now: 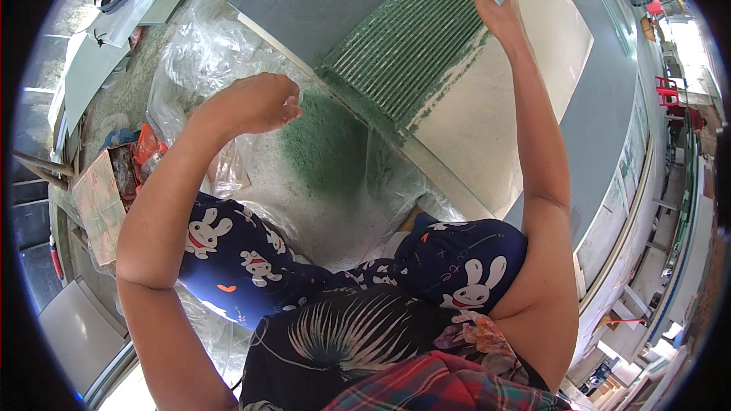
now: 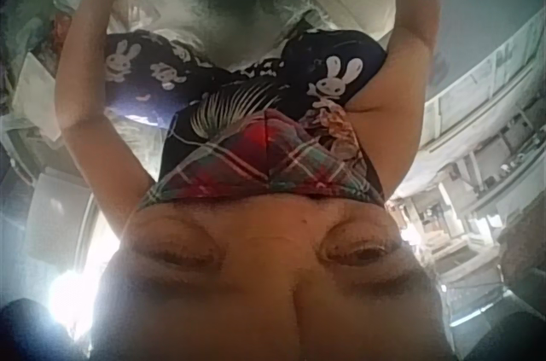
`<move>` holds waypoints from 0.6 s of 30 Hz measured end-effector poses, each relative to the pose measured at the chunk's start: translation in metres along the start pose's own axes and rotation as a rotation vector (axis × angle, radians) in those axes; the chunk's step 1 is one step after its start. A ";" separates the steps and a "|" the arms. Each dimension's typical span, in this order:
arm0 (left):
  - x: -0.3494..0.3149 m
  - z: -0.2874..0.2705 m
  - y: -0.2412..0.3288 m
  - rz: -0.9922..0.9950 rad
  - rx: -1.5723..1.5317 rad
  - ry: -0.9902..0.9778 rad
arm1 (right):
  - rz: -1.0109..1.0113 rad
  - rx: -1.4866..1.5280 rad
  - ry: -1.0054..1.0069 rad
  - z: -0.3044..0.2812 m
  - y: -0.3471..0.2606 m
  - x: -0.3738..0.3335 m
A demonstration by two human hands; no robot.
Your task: Using a small handheld tool to apply thin parallel strips of green adhesive or paint onto a large flat surface.
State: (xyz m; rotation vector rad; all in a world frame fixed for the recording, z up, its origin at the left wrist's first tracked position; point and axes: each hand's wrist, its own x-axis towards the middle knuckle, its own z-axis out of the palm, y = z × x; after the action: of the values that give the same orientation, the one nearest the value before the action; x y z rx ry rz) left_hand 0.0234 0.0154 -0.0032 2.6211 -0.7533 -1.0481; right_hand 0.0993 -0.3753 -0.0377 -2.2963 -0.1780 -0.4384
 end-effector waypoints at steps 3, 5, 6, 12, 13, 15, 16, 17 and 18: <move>0.003 0.001 -0.002 0.002 0.009 -0.028 | -0.014 -0.005 -0.059 0.010 0.003 0.003; 0.006 0.000 0.000 0.012 0.007 -0.029 | -0.082 -0.112 -0.057 0.014 0.003 0.008; 0.007 0.000 0.001 0.018 0.002 -0.029 | -0.142 -0.139 -0.019 0.018 0.003 0.012; 0.002 0.001 -0.001 0.010 -0.001 -0.035 | 0.126 -0.269 -0.033 0.028 -0.029 0.015; 0.003 0.001 -0.001 0.008 -0.001 -0.037 | 0.127 -0.267 -0.035 0.030 -0.024 0.018; 0.005 0.003 -0.002 0.043 -0.022 -0.019 | 0.183 -0.300 -0.065 0.030 -0.013 0.022; 0.003 0.004 -0.004 0.037 -0.026 -0.020 | 0.221 -0.294 -0.061 0.032 -0.023 0.021; 0.002 0.004 -0.005 0.038 -0.028 -0.005 | 0.219 -0.292 -0.066 0.035 -0.026 0.021; 0.001 0.005 -0.005 0.039 -0.030 0.009 | 0.177 -0.346 -0.090 0.038 -0.028 0.022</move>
State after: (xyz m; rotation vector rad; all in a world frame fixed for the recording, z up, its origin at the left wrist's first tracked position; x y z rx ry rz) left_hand 0.0227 0.0192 -0.0089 2.5731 -0.7774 -1.0287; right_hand 0.1218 -0.3286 -0.0345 -2.6459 0.0636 -0.2923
